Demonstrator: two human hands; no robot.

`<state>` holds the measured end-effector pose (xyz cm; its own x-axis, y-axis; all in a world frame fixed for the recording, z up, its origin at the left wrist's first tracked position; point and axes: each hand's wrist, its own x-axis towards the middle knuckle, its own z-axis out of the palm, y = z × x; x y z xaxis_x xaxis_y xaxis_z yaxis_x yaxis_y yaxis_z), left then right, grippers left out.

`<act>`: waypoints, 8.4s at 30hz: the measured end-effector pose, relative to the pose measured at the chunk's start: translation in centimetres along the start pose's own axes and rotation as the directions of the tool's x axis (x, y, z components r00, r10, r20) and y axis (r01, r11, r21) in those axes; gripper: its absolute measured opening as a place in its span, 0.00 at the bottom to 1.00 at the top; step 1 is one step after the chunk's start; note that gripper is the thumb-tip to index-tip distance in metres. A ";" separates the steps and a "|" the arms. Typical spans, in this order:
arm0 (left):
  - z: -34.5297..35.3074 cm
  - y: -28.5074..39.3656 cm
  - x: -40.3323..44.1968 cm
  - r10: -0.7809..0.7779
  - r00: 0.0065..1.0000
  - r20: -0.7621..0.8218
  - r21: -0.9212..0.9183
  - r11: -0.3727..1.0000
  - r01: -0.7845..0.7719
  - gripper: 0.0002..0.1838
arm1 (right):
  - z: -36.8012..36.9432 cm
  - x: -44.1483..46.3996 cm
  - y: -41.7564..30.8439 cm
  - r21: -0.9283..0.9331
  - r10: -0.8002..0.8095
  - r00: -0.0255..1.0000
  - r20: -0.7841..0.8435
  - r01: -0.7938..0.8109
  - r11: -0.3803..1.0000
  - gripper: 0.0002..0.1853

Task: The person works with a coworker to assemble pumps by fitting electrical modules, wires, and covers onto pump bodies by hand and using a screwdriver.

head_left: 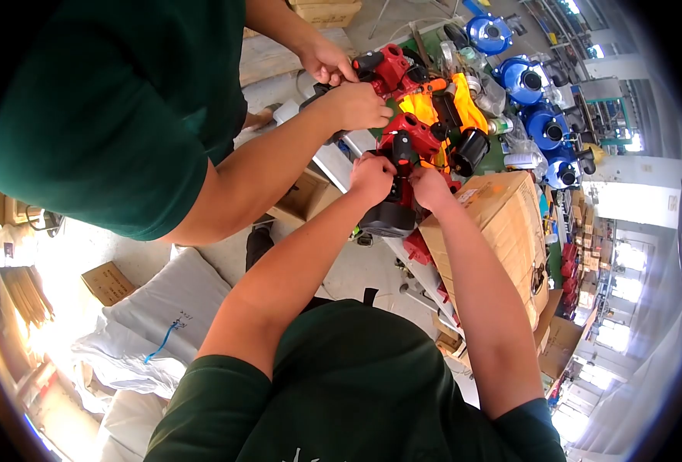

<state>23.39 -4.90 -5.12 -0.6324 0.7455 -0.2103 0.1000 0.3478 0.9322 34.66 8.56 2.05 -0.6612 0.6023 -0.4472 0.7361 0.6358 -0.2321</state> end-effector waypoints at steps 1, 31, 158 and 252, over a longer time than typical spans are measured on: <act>-0.2 -0.1 0.1 -0.005 1.000 -0.003 -0.016 1.000 0.005 0.09 | 0.3 0.0 0.0 0.086 0.024 1.000 -0.003 -0.024 0.996 0.13; -1.2 -0.6 0.2 0.011 1.000 -0.027 -0.072 0.997 -0.013 0.10 | -0.3 -1.5 -1.0 -0.074 -0.085 0.978 -0.192 0.072 0.995 0.12; -1.9 -5.4 -4.0 -0.434 0.896 -0.093 -0.853 0.499 0.153 0.03 | 0.3 0.6 -4.9 0.451 0.318 0.914 -0.251 -0.180 0.874 0.09; -10.5 2.0 1.6 0.069 0.691 0.719 -0.648 0.424 0.632 0.08 | -9.9 -16.3 4.0 0.053 0.052 0.635 -0.770 -0.018 0.998 0.04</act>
<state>14.51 -8.99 -0.49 0.1223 0.9483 -0.2927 -0.8556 0.2502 0.4531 46.96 6.11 16.95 -0.4930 0.7879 0.3691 0.7544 0.5984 -0.2698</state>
